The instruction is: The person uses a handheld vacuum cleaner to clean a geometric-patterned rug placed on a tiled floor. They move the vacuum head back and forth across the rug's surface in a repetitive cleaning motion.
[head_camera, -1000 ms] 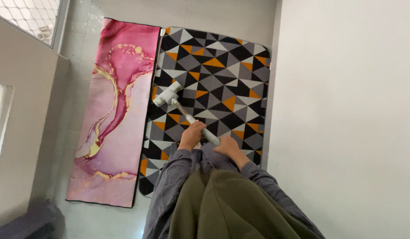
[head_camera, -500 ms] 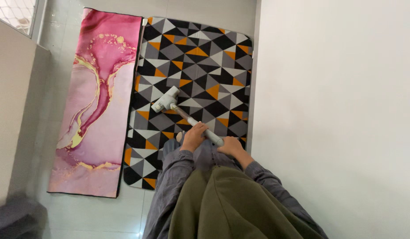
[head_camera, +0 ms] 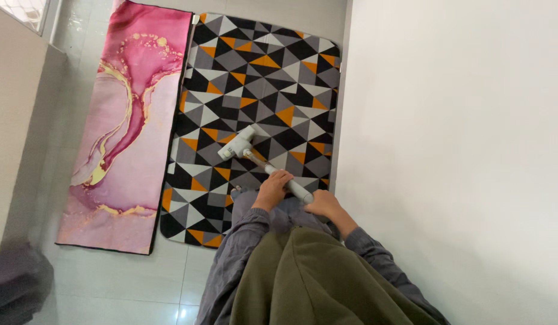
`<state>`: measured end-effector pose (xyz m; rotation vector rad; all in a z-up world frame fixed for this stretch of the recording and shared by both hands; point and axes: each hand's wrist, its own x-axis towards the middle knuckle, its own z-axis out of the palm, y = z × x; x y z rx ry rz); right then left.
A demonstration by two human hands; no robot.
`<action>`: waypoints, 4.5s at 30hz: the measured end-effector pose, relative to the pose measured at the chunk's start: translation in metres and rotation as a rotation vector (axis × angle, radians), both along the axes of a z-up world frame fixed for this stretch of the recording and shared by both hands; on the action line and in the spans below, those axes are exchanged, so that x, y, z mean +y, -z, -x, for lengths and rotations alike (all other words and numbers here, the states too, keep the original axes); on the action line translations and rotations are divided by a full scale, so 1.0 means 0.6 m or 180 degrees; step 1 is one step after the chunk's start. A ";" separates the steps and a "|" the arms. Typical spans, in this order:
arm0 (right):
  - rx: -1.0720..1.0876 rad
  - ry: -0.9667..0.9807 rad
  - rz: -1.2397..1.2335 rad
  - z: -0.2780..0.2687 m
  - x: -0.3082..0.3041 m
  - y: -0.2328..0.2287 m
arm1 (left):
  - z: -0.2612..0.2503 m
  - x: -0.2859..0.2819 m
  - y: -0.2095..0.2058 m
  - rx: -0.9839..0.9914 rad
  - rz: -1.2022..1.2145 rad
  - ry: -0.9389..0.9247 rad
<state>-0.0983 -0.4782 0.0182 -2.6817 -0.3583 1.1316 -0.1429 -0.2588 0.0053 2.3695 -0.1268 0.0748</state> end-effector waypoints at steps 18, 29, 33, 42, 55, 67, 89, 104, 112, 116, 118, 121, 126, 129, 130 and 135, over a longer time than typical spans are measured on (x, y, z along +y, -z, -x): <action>-0.0639 0.0055 -0.1001 0.001 0.144 -0.175 | -0.002 0.161 -0.128 -0.0744 0.0231 -0.0186; -0.0561 -0.0007 -0.1067 -0.068 0.392 -0.072 | -0.067 0.378 -0.105 -0.0577 -0.0075 -0.0527; -0.0415 -0.0102 -0.0814 -0.055 0.428 -0.021 | -0.054 0.407 -0.076 -0.0129 -0.0150 -0.0496; -0.0190 -0.0212 -0.0481 -0.026 0.361 0.036 | -0.016 0.346 -0.013 -0.0300 -0.0087 -0.0498; 0.0121 -0.0196 -0.0200 0.032 0.171 0.032 | 0.049 0.166 0.060 0.0344 -0.0209 -0.0302; 0.0255 0.0046 -0.0103 0.086 -0.010 0.021 | 0.100 0.003 0.065 0.0232 0.0019 0.0049; -0.0675 0.0996 -0.0748 0.104 -0.068 -0.118 | -0.014 -0.029 -0.107 -0.0467 -0.0012 0.0861; -0.0944 0.1948 -0.1205 -0.012 0.113 0.046 | -0.243 0.070 0.002 -0.0515 -0.0242 0.1105; -0.0177 0.1690 -0.0606 -0.031 0.140 0.069 | -0.241 0.100 0.021 -0.0098 -0.0192 0.1257; -0.0236 0.1694 -0.0533 0.002 0.131 0.073 | -0.214 0.091 0.020 0.0195 -0.0183 0.1328; -0.0307 0.1684 -0.0607 0.014 0.124 0.072 | -0.200 0.084 0.021 0.0103 -0.0238 0.1353; -0.0098 0.1713 -0.0589 0.036 0.110 0.068 | -0.174 0.069 0.030 0.0001 -0.0226 0.1316; -0.0177 0.1619 -0.0430 0.083 0.073 0.062 | -0.124 0.038 0.056 0.0219 -0.0204 0.1278; 0.0079 0.1465 -0.0335 0.114 0.047 0.053 | -0.092 0.013 0.075 0.0115 -0.0372 0.1325; 0.0049 0.1471 -0.0324 0.125 0.039 0.049 | -0.081 0.004 0.080 0.0036 -0.0337 0.1325; 0.0016 0.1539 -0.0232 0.184 -0.006 0.032 | -0.005 -0.034 0.082 0.0106 0.0079 0.1165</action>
